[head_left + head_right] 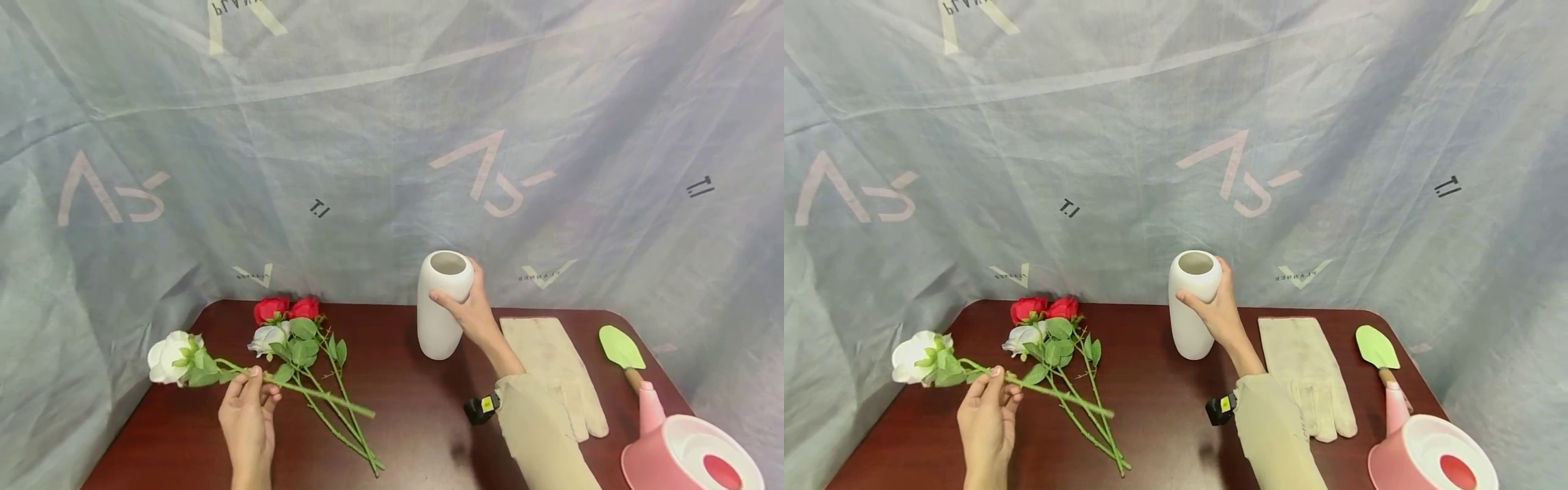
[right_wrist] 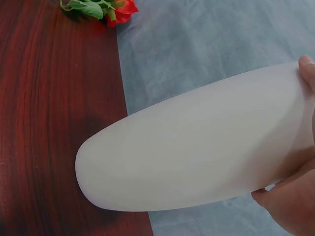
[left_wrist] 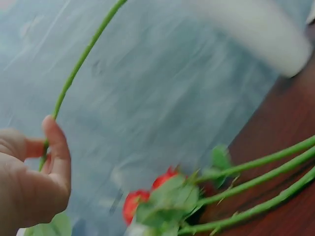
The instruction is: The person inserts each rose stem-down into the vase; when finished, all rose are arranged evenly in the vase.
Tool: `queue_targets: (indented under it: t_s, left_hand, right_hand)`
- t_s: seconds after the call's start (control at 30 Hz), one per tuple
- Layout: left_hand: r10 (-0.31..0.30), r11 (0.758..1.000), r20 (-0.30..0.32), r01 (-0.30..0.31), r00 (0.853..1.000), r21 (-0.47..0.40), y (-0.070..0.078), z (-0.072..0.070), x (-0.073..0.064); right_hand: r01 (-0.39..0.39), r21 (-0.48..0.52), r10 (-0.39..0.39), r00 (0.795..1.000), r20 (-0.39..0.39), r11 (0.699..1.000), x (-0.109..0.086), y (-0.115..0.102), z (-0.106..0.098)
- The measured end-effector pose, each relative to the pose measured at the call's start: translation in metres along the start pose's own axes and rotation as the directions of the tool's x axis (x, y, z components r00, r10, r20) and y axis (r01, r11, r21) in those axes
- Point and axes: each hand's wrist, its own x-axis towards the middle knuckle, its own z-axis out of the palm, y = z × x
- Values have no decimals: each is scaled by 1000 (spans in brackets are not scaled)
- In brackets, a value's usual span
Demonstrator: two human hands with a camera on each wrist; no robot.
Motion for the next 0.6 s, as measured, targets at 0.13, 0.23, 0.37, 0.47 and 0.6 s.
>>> queue_targets:
  t_s: [0.13,0.23,0.37,0.47,0.6]
  left_hand:
    - [117,989,13,-115,993,-97,-4,19,-5]
    - [188,963,6,-183,982,-199,-4,36,-5]
    - [259,927,-24,-255,966,-274,-2,64,-1]
    - [285,926,-35,-285,958,-248,0,83,2]
    - [307,934,-4,-303,952,-190,0,104,5]
  right_hand:
    - [4,8,-4,1000,-1,1000,-1,3,1]
    - [3,26,-3,1000,11,1000,-5,-9,2]
    - [0,14,0,1000,13,1000,-7,-18,2]
    - [2,7,-3,1000,3,1000,-7,-19,2]
    - [12,29,-12,1000,-10,999,-6,-17,4]
